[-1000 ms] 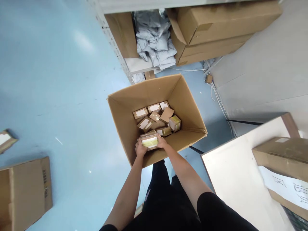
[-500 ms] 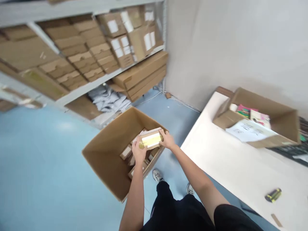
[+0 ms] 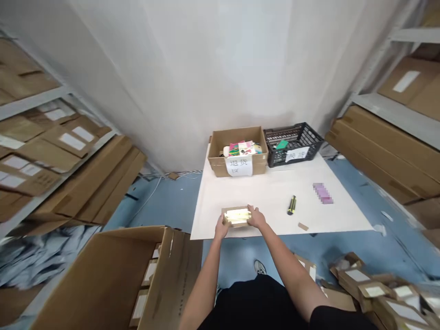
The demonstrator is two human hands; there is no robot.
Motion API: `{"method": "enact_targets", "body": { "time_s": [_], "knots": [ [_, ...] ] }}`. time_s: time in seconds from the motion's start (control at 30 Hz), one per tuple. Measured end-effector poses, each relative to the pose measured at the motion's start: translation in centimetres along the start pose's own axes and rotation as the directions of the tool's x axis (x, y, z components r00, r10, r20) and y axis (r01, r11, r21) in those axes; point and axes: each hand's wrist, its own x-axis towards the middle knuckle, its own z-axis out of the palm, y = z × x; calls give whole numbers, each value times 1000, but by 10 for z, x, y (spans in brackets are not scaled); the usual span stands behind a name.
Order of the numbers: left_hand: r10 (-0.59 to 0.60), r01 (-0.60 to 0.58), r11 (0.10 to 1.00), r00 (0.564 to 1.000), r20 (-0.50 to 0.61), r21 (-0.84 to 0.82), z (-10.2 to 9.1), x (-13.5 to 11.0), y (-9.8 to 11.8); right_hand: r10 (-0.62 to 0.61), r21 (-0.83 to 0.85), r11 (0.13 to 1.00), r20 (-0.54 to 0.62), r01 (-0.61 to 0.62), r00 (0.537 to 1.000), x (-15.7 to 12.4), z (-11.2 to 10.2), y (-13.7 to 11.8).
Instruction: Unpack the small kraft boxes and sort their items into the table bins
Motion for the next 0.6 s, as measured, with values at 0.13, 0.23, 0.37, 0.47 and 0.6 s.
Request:
{"method": "enact_targets", "body": {
  "time_s": [0.13,0.23,0.37,0.47,0.6],
  "knots": [
    [11,-27,989,994,108,147,46,-1,18,4,119,993,5,-5,1000,-10,8,60],
    [15,-33,969,997,73,246,49,2,15,-21,161,987,-66,31,998,-5,12,70],
    [86,-84,959,996,5,272,32,10,4,-66,255,963,-102,90,993,8,9,70],
    [103,-95,970,994,-25,225,16,24,-3,13,237,971,-116,15,993,12,12,66],
    [115,-112,980,993,-12,162,8,51,-1,325,240,935,-281,-261,903,12,26,48]
  ]
}}
